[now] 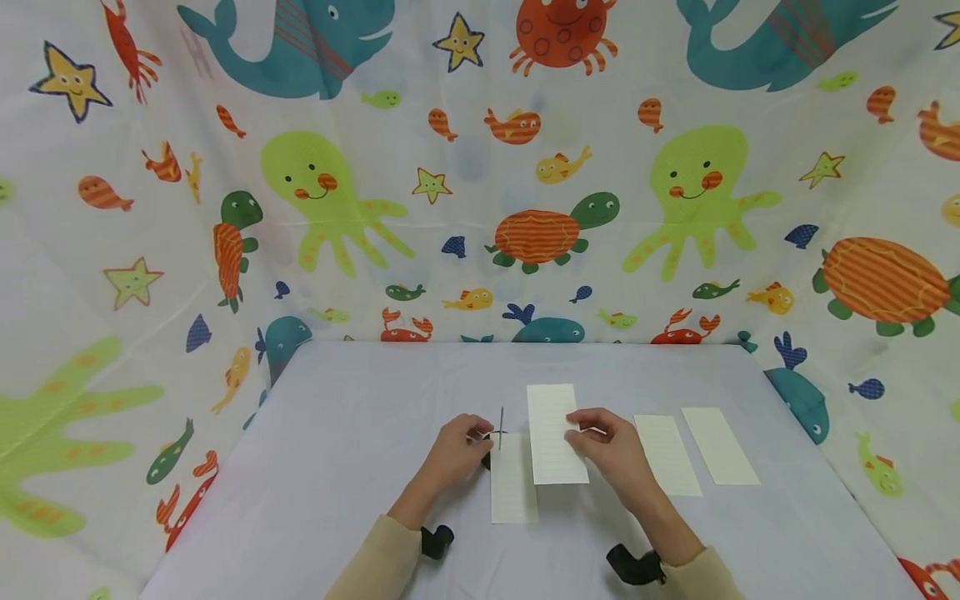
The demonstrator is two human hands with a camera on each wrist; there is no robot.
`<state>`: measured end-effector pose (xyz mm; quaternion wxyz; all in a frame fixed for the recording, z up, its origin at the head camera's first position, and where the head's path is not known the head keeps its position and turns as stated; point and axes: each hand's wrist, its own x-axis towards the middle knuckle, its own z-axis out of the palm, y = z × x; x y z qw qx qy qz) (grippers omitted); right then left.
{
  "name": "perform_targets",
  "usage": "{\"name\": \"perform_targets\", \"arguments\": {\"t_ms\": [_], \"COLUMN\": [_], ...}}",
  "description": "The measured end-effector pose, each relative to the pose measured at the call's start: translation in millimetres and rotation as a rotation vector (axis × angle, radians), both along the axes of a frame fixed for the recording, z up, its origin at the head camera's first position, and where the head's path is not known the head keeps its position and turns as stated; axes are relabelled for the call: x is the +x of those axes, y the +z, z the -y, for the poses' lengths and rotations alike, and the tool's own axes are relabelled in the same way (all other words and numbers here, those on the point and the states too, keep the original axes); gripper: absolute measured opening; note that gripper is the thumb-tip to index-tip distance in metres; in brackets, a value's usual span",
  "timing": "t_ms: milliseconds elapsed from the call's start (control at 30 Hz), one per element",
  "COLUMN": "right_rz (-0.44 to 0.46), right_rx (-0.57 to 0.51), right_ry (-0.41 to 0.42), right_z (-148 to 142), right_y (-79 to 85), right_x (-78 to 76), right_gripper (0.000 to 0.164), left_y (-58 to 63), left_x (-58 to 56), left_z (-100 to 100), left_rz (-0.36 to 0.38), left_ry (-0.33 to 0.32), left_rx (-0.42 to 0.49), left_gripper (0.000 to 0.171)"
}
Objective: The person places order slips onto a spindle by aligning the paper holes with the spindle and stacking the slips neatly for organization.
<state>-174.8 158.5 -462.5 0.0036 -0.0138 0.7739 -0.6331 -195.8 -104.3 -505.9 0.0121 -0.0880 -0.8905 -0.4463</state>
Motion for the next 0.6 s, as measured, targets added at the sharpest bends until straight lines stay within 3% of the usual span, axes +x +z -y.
{"name": "perform_targets", "arguments": {"t_ms": [167,433,600], "right_rz": [-0.029,-0.038,-0.032], "right_rx": [-0.041,-0.117,-0.125], "right_ry": [0.016,0.043,0.053], "right_z": [6.4,14.9,21.9], "right_y": [0.3,2.9,3.8], "right_x": [1.1,2.9,3.6], "right_gripper": [0.026,0.029,0.028], "left_y": [9.4,29.9,39.6], "left_x": [-0.3,0.7,1.0], "left_z": [-4.2,-10.0,-13.6], "left_rz": [-0.07,-0.111,-0.12], "left_ry": [0.045,0.113,0.117], "left_rx": [0.044,0.137,0.192], "left_gripper": [0.013,0.015,0.022]}}
